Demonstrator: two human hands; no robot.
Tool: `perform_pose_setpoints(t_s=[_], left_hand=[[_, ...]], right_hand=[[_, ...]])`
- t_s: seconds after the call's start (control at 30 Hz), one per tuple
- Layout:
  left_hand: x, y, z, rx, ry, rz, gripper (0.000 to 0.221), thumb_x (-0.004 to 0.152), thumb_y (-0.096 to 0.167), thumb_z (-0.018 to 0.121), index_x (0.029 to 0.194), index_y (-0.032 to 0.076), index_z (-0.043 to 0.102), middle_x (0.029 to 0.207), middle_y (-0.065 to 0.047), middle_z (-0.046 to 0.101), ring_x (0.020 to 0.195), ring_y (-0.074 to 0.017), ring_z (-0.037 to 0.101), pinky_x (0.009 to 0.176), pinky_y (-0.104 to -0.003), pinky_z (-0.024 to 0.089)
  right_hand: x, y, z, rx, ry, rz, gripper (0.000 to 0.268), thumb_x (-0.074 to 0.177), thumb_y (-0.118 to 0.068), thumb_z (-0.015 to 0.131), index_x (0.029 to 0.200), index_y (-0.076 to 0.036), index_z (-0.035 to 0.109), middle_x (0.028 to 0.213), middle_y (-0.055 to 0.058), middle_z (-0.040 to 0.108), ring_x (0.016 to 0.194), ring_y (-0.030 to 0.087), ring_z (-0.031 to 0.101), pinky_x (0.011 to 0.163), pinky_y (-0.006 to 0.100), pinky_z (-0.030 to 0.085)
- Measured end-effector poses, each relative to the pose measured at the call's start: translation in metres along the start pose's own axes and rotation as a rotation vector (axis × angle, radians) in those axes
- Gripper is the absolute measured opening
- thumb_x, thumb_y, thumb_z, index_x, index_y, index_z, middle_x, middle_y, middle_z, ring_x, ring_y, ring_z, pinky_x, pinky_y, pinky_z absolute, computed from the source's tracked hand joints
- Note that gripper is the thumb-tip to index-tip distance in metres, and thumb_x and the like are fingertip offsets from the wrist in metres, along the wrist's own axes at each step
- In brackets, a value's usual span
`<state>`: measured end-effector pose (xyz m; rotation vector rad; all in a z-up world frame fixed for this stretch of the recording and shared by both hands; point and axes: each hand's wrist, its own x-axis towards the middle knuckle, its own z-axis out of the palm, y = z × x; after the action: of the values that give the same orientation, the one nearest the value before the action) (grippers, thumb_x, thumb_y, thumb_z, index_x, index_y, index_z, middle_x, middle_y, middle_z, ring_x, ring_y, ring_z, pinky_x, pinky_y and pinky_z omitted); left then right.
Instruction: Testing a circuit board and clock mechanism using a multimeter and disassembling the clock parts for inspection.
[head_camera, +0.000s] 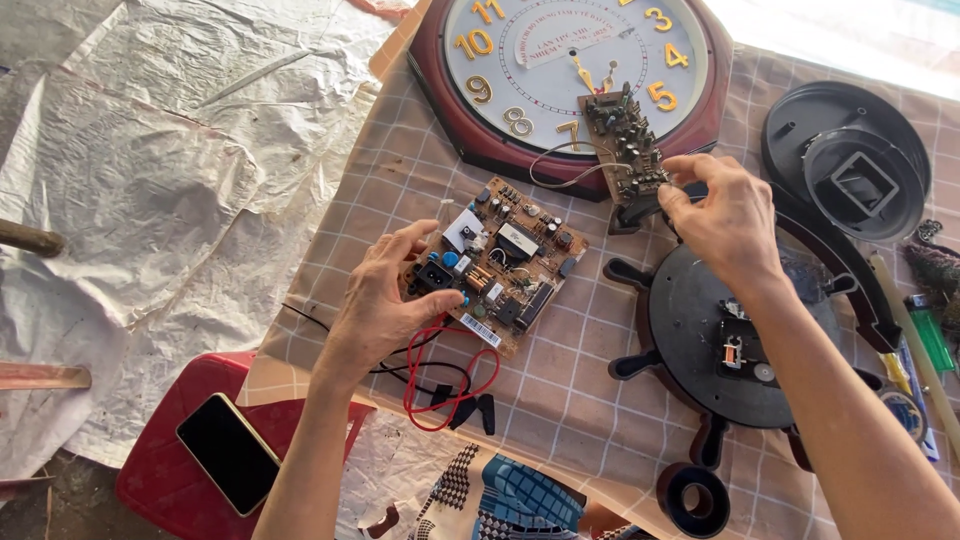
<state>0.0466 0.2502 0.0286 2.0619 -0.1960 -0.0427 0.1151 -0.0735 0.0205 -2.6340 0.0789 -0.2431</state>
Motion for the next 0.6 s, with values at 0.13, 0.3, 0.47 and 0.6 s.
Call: perform_pose_setpoints(t_s=[0.13,0.3,0.47,0.6], left_hand=[[0.003,-0.008,0.009,0.039,0.063,-0.013,0.057,0.07,0.04,0.07,0.114,0.009,0.053,0.093,-0.013,0.055,0.094,-0.0262,0.053,0.081,-0.038,0.044],[0.008,-0.018,0.018,0.188,0.212,0.099,0.036,0.08,0.033,0.062,0.103,0.006,0.06,0.08,-0.013,0.059,0.082,-0.0265,0.057,0.07,-0.035,0.047],[0.012,-0.009,0.019,0.083,0.241,0.03,0.029,0.08,0.023,0.062,0.103,0.006,0.061,0.075,-0.013,0.061,0.068,-0.0208,0.059,0.058,-0.03,0.049],[0.004,0.011,0.018,-0.105,0.235,-0.083,0.03,0.079,0.013,0.061,0.107,0.004,0.059,0.071,-0.015,0.061,0.055,-0.0163,0.06,0.049,-0.026,0.05]], right_hand=[[-0.06,-0.071,-0.026,0.785,-0.242,0.302,0.034,0.082,-0.02,0.05,0.112,-0.004,0.053,0.094,0.012,0.063,0.057,0.017,0.061,0.049,0.024,0.051],[-0.093,-0.084,-0.009,0.976,-0.611,0.536,0.069,0.071,-0.019,0.059,0.127,0.008,0.03,0.102,0.03,0.059,0.059,0.03,0.066,0.047,0.033,0.054],[-0.091,-0.089,0.006,1.06,-0.622,0.645,0.06,0.076,-0.021,0.057,0.126,0.004,0.036,0.096,0.022,0.059,0.067,0.028,0.064,0.053,0.035,0.054],[-0.093,-0.089,0.015,1.119,-0.55,0.689,0.046,0.075,-0.027,0.063,0.109,0.003,0.055,0.084,0.01,0.058,0.063,0.019,0.06,0.055,0.035,0.053]])
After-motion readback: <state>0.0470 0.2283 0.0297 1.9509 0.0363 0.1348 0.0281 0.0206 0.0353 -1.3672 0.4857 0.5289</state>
